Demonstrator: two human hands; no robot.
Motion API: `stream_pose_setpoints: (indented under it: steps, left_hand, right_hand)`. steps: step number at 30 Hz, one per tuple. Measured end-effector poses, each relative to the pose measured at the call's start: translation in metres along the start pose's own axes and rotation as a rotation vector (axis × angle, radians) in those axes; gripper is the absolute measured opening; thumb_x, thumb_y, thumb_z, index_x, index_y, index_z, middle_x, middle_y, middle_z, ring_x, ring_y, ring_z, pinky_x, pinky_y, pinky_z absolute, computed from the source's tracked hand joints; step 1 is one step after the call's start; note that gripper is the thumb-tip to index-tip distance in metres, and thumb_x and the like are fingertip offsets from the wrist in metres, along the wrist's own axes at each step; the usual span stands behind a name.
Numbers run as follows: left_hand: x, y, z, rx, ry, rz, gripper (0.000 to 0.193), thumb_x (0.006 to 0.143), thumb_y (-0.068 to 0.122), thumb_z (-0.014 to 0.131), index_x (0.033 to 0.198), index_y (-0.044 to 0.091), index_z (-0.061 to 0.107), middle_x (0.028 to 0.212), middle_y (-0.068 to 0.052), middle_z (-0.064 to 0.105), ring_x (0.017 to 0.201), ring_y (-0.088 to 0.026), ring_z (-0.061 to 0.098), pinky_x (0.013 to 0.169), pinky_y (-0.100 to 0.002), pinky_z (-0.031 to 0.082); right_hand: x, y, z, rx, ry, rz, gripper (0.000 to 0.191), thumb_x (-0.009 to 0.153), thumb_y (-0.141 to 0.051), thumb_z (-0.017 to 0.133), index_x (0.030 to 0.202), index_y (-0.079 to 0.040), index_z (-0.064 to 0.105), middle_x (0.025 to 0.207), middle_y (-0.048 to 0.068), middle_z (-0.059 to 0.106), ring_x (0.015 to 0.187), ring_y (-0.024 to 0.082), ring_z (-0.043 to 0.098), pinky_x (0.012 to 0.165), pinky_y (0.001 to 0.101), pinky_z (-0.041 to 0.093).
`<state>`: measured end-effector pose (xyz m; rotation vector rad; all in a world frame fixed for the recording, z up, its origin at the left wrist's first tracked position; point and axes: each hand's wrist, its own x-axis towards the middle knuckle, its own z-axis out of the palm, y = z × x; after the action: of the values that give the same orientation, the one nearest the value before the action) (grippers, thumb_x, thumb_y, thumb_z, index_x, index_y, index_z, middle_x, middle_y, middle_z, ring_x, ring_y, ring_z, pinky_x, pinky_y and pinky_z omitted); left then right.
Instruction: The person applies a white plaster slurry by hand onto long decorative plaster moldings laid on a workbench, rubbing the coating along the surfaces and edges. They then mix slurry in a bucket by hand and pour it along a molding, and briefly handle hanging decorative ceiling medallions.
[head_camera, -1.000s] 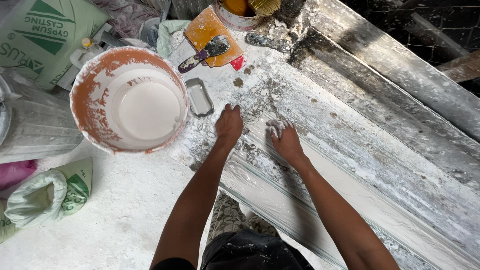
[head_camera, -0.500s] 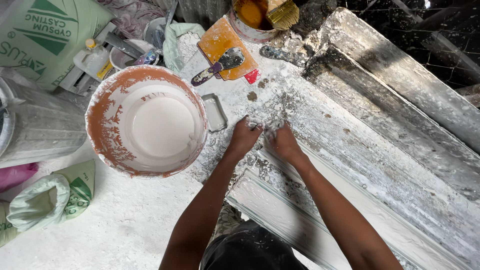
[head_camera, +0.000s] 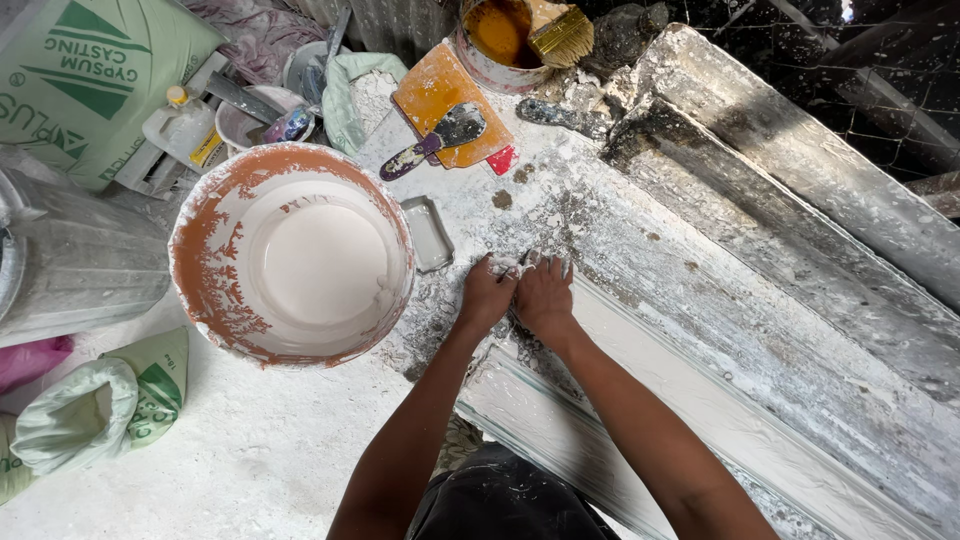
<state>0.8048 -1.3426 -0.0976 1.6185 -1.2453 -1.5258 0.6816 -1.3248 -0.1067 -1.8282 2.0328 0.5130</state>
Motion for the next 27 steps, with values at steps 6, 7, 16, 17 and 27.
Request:
stream_pose_setpoints:
  steps: [6, 7, 16, 17, 27]
  left_hand:
    - [0.001, -0.002, -0.001, 0.372, 0.181, 0.396, 0.047, 0.089, 0.006, 0.07, 0.132, -0.009, 0.058, 0.122, -0.03, 0.066, 0.112, -0.042, 0.066, 0.098, -0.044, 0.054]
    - [0.002, -0.001, -0.002, 0.402, 0.17, 0.419, 0.045, 0.088, 0.005, 0.069, 0.13, -0.008, 0.058, 0.122, -0.028, 0.066, 0.112, -0.042, 0.065, 0.097, -0.045, 0.053]
    - [0.006, 0.002, -0.001, 0.746, 0.172, 0.542, 0.04, 0.08, 0.012, 0.074, 0.118, 0.004, 0.065, 0.116, -0.012, 0.065, 0.111, -0.031, 0.062, 0.096, -0.044, 0.051]
    - [0.006, 0.0, 0.0, 0.789, 0.182, 0.571, 0.037, 0.082, 0.013, 0.074, 0.117, 0.005, 0.066, 0.116, -0.011, 0.065, 0.112, -0.03, 0.061, 0.095, -0.043, 0.051]
    - [-0.006, -0.014, 0.0, 0.95, 0.114, 0.612, 0.031, 0.085, 0.02, 0.074, 0.112, 0.007, 0.069, 0.112, -0.01, 0.061, 0.111, -0.029, 0.059, 0.09, -0.044, 0.05]
  right_hand:
    - [-0.007, 0.013, -0.016, -0.067, 0.147, -0.162, 0.026, 0.096, -0.019, 0.066, 0.112, 0.0, 0.072, 0.135, 0.02, 0.059, 0.142, 0.04, 0.042, 0.118, 0.0527, 0.037]
    - [-0.007, 0.021, -0.02, 0.129, 0.169, -0.158, 0.025, 0.093, -0.017, 0.068, 0.11, 0.002, 0.072, 0.132, 0.021, 0.059, 0.134, 0.039, 0.047, 0.115, 0.0491, 0.04]
    - [-0.008, 0.103, 0.014, 1.609, 0.006, 0.314, 0.046, 0.095, -0.015, 0.067, 0.135, -0.004, 0.048, 0.117, 0.016, 0.07, 0.098, 0.024, 0.072, 0.088, 0.0377, 0.058]
    - [-0.009, 0.108, 0.022, 1.758, -0.009, 0.361, 0.048, 0.094, -0.012, 0.066, 0.136, -0.005, 0.044, 0.115, 0.016, 0.069, 0.097, 0.026, 0.071, 0.086, 0.0395, 0.056]
    - [-0.03, 0.096, 0.023, 0.904, 0.318, -0.014, 0.046, 0.085, -0.027, 0.077, 0.12, 0.001, 0.068, 0.1, 0.018, 0.075, 0.086, 0.028, 0.072, 0.076, 0.0423, 0.056]
